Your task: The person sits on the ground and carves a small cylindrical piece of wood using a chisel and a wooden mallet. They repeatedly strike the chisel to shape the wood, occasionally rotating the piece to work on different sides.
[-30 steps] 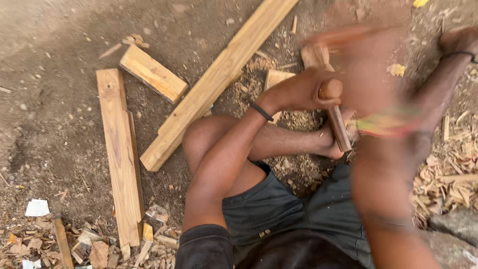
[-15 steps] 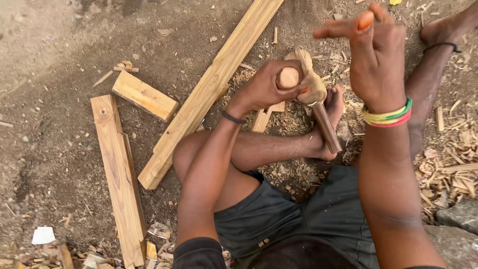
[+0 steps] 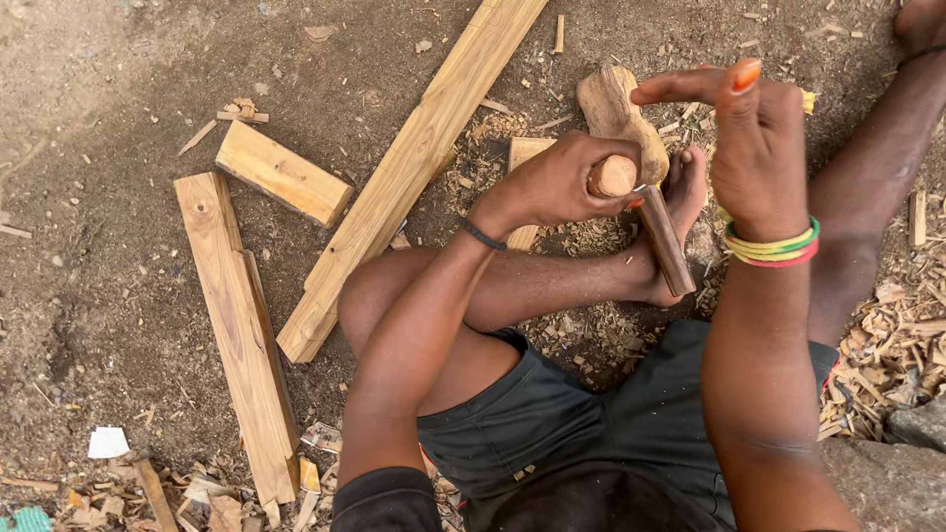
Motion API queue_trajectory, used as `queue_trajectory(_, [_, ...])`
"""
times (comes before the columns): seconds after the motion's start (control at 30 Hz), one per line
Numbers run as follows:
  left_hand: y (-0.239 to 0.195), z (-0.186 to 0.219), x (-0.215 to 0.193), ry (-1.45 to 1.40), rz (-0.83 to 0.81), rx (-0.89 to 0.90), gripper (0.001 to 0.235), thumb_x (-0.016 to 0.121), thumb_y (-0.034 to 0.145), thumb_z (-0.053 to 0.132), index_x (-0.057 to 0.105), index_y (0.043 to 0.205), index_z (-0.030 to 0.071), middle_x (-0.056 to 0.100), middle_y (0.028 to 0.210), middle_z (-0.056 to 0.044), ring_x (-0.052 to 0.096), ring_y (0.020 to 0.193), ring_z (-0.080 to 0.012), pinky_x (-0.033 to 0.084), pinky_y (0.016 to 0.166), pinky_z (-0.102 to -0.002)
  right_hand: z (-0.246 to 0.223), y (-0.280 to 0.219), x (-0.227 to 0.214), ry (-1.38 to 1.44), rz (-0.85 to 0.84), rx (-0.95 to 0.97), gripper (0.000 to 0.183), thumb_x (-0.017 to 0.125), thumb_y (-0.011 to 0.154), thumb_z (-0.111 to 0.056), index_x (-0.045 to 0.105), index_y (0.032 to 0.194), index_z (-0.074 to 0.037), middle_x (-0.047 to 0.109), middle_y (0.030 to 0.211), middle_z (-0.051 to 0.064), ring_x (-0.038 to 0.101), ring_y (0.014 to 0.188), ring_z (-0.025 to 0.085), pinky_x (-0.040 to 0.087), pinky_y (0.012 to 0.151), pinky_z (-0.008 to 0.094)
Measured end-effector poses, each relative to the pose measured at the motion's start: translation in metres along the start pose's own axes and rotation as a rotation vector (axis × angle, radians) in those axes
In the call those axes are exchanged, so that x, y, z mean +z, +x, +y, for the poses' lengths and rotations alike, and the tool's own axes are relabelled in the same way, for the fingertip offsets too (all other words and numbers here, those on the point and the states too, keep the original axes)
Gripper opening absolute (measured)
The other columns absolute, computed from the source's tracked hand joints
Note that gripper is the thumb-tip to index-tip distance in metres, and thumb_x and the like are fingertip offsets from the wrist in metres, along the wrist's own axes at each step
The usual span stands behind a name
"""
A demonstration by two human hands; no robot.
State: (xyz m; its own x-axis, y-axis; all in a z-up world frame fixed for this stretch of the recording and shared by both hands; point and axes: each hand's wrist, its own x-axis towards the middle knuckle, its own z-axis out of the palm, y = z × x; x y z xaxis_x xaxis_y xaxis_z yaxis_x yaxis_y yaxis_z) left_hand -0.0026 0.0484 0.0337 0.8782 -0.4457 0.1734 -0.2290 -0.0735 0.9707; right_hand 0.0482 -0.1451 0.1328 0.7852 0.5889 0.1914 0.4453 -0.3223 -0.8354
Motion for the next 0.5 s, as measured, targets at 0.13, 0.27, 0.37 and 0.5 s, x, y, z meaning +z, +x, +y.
queue_trajectory(0.13, [-0.005,0.001,0.004,-0.001,-0.028,0.048,0.032,0.087,0.087,0.024,0.069,0.108,0.008,0.078,0.095,-0.009,0.078,0.087,-0.0226,0.061,0.077,-0.037,-0.01,-0.005,-0.017,-0.034,0.053,-0.083,0.08,0.018,0.122,-0.049,0.073,0.117,0.01,0.074,0.114,0.02,0.073,0.11,0.027,0.053,0.11,0.038])
queue_trajectory(0.27, [-0.003,0.0,0.016,0.045,-0.059,0.012,0.031,0.088,0.083,0.025,0.07,0.103,0.009,0.078,0.09,-0.007,0.078,0.08,-0.0196,0.062,0.071,-0.035,-0.034,-0.01,-0.027,-0.145,0.115,-0.141,0.079,0.014,0.122,-0.049,0.066,0.119,0.011,0.074,0.115,0.023,0.07,0.11,0.03,0.049,0.114,0.039])
queue_trajectory(0.37, [0.001,-0.001,0.026,0.079,-0.061,0.038,0.034,0.088,0.08,0.023,0.07,0.105,0.01,0.076,0.088,-0.007,0.077,0.078,-0.0189,0.062,0.069,-0.035,-0.05,-0.01,-0.03,-0.202,0.164,-0.183,0.076,0.014,0.123,-0.049,0.061,0.12,0.012,0.073,0.117,0.027,0.068,0.11,0.033,0.048,0.116,0.039])
queue_trajectory(0.5, [-0.001,-0.002,0.024,0.082,-0.106,0.004,0.025,0.086,0.08,0.019,0.072,0.1,0.012,0.078,0.085,-0.004,0.077,0.076,-0.0175,0.062,0.069,-0.035,-0.067,-0.013,-0.022,-0.232,0.233,-0.168,0.07,0.024,0.121,-0.049,0.063,0.11,0.008,0.071,0.106,0.026,0.069,0.108,0.035,0.039,0.119,0.042])
